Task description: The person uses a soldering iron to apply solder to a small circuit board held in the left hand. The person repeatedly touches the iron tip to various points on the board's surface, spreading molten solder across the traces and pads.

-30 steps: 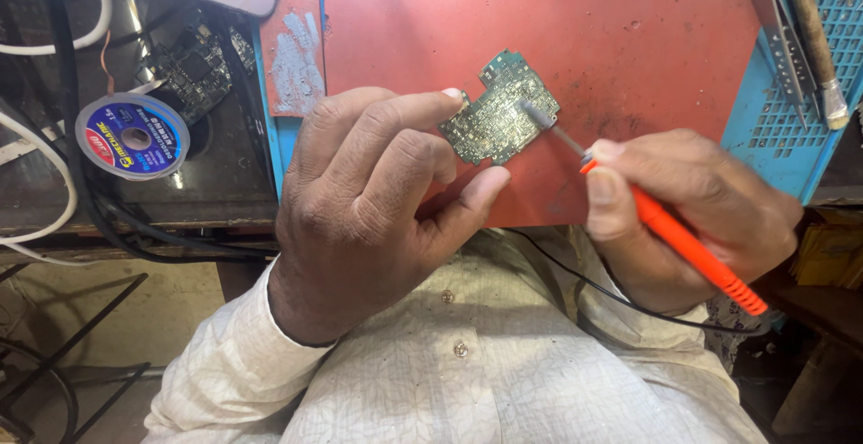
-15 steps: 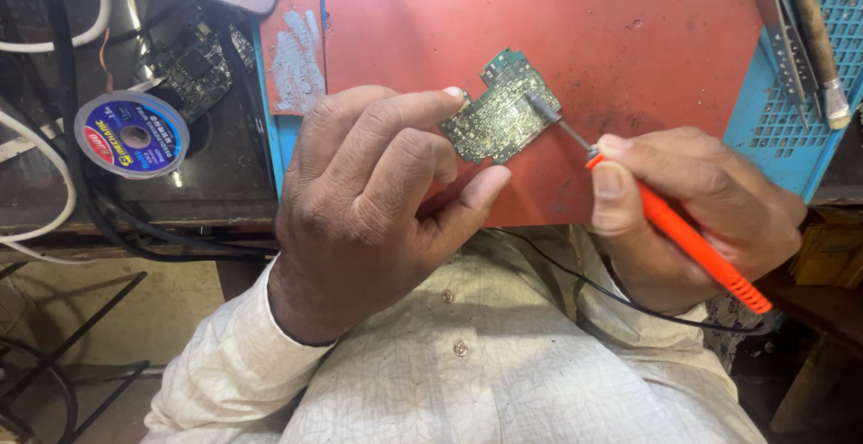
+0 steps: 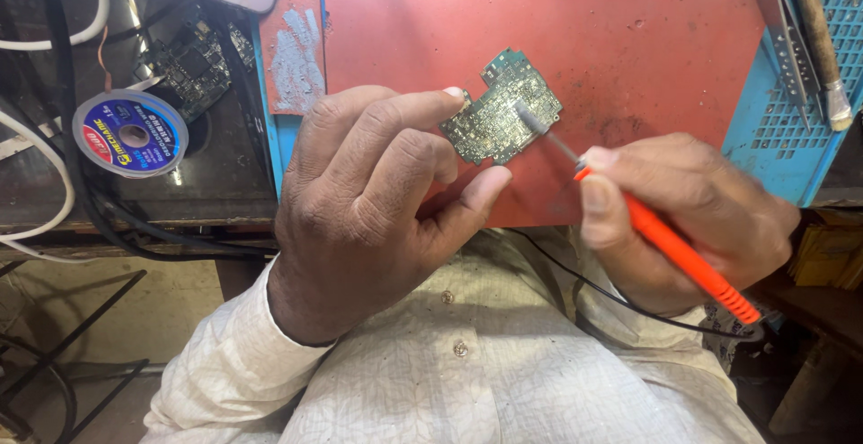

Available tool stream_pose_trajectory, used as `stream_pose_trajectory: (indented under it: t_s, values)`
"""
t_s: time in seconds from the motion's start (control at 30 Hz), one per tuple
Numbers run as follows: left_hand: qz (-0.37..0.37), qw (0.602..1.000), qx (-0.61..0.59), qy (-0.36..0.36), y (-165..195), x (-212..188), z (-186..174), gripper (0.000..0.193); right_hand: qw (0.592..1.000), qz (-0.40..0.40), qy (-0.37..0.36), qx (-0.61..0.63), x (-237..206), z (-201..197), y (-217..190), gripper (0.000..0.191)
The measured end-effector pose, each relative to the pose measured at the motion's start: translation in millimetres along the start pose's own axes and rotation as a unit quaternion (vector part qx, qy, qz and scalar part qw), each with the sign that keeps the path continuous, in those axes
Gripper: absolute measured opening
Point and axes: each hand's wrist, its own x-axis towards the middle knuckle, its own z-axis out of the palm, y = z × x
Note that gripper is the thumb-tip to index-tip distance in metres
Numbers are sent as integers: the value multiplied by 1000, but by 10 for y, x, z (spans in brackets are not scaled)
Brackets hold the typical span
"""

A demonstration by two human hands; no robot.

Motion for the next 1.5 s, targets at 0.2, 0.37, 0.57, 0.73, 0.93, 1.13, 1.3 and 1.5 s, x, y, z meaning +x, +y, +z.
stream_pose_trajectory:
  t_s: [0.2,0.37,0.57,0.73,0.93,1.13,1.3,1.5]
  values:
    - [-1,1000,-1,-1,-4,0,1,36,998,-53,-21,-21,31,-9,27,12]
    - [0,1000,-1,0,-5,2,1,36,1000,-16,-10,2,1,13,26,15]
    - [3,1000,-2,0,-6,1,5,36,1000,-18,-10,-3,-45,11,31,16]
    - [2,1000,0,1,-8,-3,2,36,999,-25,-27,5,-31,8,38,16]
    - [0,1000,0,0,-5,-6,-3,35,999,-28,-20,5,6,12,27,17]
    - [3,1000,5,0,-10,-4,0,36,999,-13,-40,0,6,-13,-16,16]
    - [0,1000,-4,0,-11,-3,5,35,999,-19,-33,1,20,-2,6,15]
    - [1,1000,-2,-4,-11,-8,3,35,999,-30,-40,-3,35,-13,12,16]
